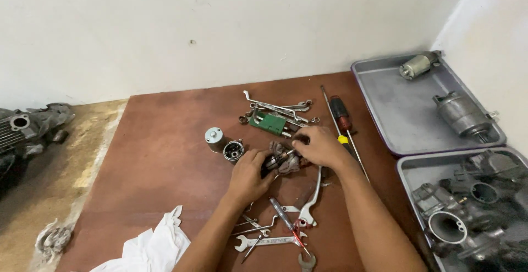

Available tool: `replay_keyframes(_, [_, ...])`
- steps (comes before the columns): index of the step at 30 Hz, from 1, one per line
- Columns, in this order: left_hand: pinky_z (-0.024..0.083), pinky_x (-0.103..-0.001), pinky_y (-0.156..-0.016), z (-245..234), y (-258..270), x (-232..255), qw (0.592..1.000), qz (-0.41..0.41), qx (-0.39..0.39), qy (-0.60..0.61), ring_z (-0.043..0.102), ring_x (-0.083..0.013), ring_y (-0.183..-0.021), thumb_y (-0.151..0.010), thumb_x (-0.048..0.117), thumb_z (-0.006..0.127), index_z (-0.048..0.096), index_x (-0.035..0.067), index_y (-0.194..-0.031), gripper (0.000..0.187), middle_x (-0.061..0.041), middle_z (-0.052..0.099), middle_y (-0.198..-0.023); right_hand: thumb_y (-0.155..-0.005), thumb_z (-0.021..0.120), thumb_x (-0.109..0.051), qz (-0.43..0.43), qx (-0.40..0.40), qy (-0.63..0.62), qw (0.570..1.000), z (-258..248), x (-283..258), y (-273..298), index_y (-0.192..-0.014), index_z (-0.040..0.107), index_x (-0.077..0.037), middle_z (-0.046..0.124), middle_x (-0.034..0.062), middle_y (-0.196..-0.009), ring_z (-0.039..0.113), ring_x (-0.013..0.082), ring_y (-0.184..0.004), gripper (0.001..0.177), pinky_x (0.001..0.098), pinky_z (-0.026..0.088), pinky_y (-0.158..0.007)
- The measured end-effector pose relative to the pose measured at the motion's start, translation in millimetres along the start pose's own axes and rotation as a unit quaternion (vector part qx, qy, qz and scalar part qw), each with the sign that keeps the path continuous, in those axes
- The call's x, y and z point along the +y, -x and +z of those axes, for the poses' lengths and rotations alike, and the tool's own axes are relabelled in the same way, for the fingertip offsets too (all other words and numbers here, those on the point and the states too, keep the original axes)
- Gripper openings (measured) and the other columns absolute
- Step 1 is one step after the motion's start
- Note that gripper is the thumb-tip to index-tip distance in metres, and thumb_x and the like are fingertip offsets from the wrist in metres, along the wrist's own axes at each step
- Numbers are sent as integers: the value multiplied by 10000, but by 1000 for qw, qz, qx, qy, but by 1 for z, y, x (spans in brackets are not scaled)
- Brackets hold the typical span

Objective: The person assembles a small electric motor by inserting a green armature into a silver cylindrical casing. They rotate the shaft to test the fit and then use a rag to wipe the exterior of the motor. The workspace contains various tools and other motor components.

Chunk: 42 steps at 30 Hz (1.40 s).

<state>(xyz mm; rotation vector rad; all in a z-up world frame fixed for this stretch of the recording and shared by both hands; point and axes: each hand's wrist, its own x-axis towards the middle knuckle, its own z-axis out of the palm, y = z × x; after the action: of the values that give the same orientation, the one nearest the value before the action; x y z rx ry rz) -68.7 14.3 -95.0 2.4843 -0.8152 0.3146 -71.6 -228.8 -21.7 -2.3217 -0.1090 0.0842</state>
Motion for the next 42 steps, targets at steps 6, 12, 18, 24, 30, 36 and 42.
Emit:
replay_keyframes(6, [518, -426, -855, 12, 3, -3, 999, -2, 33, -8, 664, -329, -969, -800, 312, 803, 639, 88, -1219, 503, -115, 642, -1009, -873, 675, -229, 25, 24, 52, 998, -17, 16, 6, -1095, 794, -79, 783, 183, -1059, 717, 401, -1059, 293, 502, 562, -941])
replay_keyframes(12, [517, -421, -886, 19, 6, -2, 998, -33, 44, -5, 658, -341, -1010, -872, 303, 732, 619, 66, -1256, 465, -127, 632, -1052, -902, 650, -207, 83, -13, 118, 989, -34, -1, 26, -1238, 750, -79, 770, 179, -1151, 729, 376, -1083, 374, 474, 587, -912])
replay_keyframes(18, [520, -406, -913, 20, 5, 0, 996, -64, 60, -13, 658, -323, -1056, -892, 316, 705, 609, 62, -1276, 471, -119, 644, -1091, -914, 672, -214, -2, 33, 166, 986, -11, 17, 8, -1152, 764, -62, 758, 218, -1052, 707, 429, -1046, 297, 516, 569, -895])
replay_keyframes(24, [527, -401, -901, 21, 7, 0, 996, -64, 61, -21, 667, -319, -1049, -893, 333, 701, 621, 60, -1259, 463, -119, 655, -1077, -880, 713, -198, -74, 63, 198, 975, 33, 29, -12, -1243, 721, -75, 683, 209, -1054, 680, 413, -1040, 384, 478, 560, -898])
replay_keyframes(30, [540, -402, -887, 27, 6, -4, 996, -60, 66, -21, 666, -317, -1045, -815, 364, 774, 636, 81, -1247, 534, -112, 657, -1068, -881, 731, -264, -91, 122, 219, 964, 65, 58, -34, -1180, 744, -151, 644, 145, -1039, 671, 370, -1014, 320, 441, 563, -881])
replay_keyframes(36, [550, -398, -872, 24, 6, -3, 996, -47, 68, -17, 675, -317, -1006, -790, 364, 792, 644, 75, -1218, 537, -119, 654, -1030, -833, 749, -242, -75, 124, 178, 973, 64, 70, -38, -1017, 761, -73, 649, 169, -1004, 670, 399, -981, 250, 476, 558, -841])
replay_keyframes(42, [556, -396, -857, 24, 6, -5, 997, -42, 62, -20, 672, -309, -996, -786, 381, 786, 638, 86, -1216, 542, -108, 641, -1037, -754, 778, -249, -124, 224, 150, 955, 44, 48, -17, -808, 689, -80, 644, 151, -773, 680, 402, -815, 198, 492, 541, -748])
